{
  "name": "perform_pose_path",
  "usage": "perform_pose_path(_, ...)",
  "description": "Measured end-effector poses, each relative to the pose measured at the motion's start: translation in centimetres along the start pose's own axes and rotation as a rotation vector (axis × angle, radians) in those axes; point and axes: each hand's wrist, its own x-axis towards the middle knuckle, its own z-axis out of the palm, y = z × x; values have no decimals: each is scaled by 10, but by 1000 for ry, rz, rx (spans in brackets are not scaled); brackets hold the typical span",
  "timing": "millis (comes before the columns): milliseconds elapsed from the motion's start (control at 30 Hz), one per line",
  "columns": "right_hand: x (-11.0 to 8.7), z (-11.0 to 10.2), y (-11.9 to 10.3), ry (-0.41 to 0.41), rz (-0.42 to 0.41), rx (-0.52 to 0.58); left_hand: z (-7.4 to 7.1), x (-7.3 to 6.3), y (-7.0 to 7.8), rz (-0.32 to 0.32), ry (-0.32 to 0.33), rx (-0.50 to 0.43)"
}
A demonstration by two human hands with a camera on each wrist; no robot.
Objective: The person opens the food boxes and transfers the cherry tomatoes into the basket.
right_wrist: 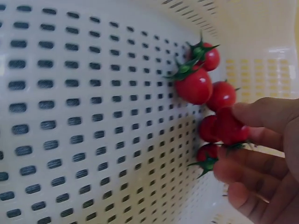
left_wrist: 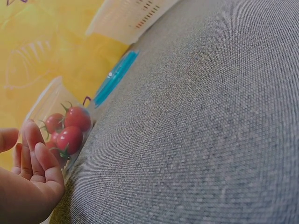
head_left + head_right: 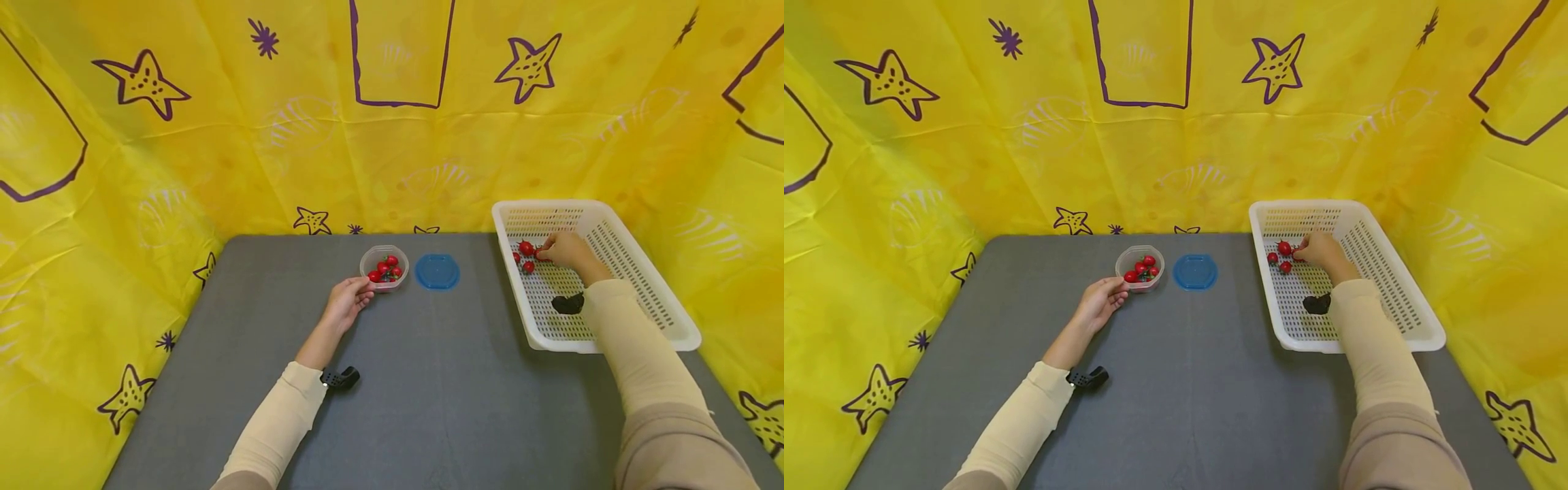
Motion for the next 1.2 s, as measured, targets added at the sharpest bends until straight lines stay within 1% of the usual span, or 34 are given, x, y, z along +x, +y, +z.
perform_pose_path(67, 0, 3, 3, -38, 7, 3, 0, 0, 0, 0, -2, 2)
perform_pose_path(167, 1, 6, 5, -66, 1, 6, 0, -1, -1, -1, -3, -6)
perform_pose_path(267, 2, 9, 7, -82, 3, 29, 0, -2, -1, 1, -14, -15)
perform_pose_path(300, 2, 9, 7, -89, 6, 35, 1, -4, 2, -2, -22, -12)
perform_pose_path(400, 2, 11, 8, -120, 21, 61, 1, -5, 1, 2, -23, -11)
perform_pose_path(500, 1, 11, 9, -125, 30, 63, 1, -4, 0, 4, -14, -7)
perform_pose_path(533, 1, 11, 9, -122, 30, 65, 0, -2, -2, 9, -7, -8)
perform_pose_path(700, -3, 9, 9, -101, 8, 36, -1, -2, -4, 10, 0, -11)
perform_pose_path(900, -7, 0, -1, -86, -9, -5, -1, -2, -5, 11, 2, -12)
perform_pose_path(1100, -5, -17, -21, 11, -78, -40, 0, -2, -3, 16, -5, -8)
perform_pose_path(1200, -2, -24, -34, 43, -91, -26, 0, -3, -2, 15, -6, -6)
